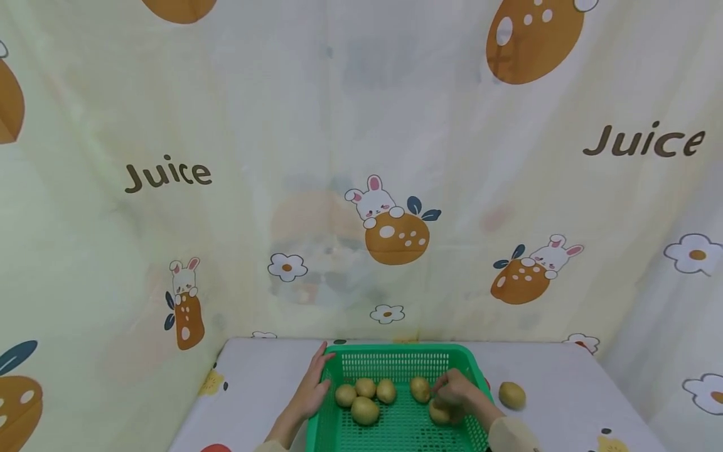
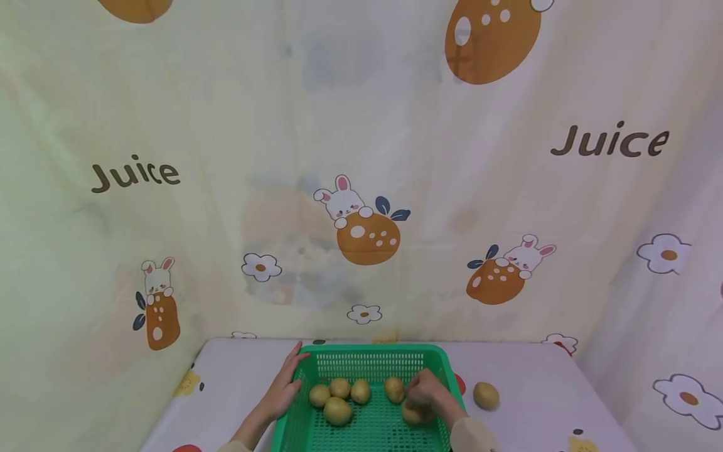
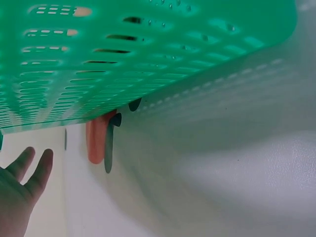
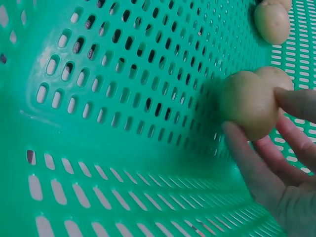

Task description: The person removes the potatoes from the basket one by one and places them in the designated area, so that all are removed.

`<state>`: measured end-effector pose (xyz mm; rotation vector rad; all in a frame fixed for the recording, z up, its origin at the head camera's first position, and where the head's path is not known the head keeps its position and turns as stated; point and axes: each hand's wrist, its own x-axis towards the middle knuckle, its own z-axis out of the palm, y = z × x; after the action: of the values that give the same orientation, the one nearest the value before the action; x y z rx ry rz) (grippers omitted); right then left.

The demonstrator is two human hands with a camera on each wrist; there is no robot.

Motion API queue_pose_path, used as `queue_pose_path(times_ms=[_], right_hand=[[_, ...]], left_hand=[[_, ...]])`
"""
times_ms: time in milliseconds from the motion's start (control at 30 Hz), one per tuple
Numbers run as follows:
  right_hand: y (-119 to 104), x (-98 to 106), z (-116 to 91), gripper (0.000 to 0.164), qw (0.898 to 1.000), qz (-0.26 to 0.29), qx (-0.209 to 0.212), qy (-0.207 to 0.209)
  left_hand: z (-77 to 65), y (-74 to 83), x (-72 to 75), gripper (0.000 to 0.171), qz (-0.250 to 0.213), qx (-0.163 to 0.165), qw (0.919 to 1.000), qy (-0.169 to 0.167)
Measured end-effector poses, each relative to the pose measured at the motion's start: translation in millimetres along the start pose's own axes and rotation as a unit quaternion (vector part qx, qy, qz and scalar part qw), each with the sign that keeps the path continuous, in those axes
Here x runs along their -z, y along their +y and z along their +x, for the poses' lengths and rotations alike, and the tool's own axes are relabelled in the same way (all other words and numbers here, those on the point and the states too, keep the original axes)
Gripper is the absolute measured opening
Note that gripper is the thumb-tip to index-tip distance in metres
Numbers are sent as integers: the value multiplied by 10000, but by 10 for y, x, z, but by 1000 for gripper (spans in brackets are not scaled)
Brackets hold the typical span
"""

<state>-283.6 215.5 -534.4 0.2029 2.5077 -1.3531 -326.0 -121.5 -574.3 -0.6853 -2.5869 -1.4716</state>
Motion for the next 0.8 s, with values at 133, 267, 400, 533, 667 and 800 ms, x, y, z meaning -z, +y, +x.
queue_pose_path(times_ms=[133, 267, 400, 533, 667, 800], right_hand=[[-23, 19, 5, 28, 9992, 316, 130, 186], [-44, 53, 8, 34, 9982, 408, 225, 389], [-48, 87, -33, 39, 9949, 631, 484, 615], [-85, 163, -86, 38, 9902, 834, 887, 679], [-137, 300, -114, 34, 9852, 848, 1295, 734], [-149, 463, -95, 33, 9778, 1051, 1633, 782]], left_hand=[[8, -1, -8, 56, -86, 80, 9999, 7], [9, -1, -10, 56, -70, 89, 9999, 14], [0, 12, -20, 56, -48, 121, 9999, 7], [-4, 35, -32, 57, -69, 115, 9999, -19], [-8, 45, -29, 57, -102, 103, 9999, -34], [-10, 16, -25, 56, -50, 79, 9999, 52]])
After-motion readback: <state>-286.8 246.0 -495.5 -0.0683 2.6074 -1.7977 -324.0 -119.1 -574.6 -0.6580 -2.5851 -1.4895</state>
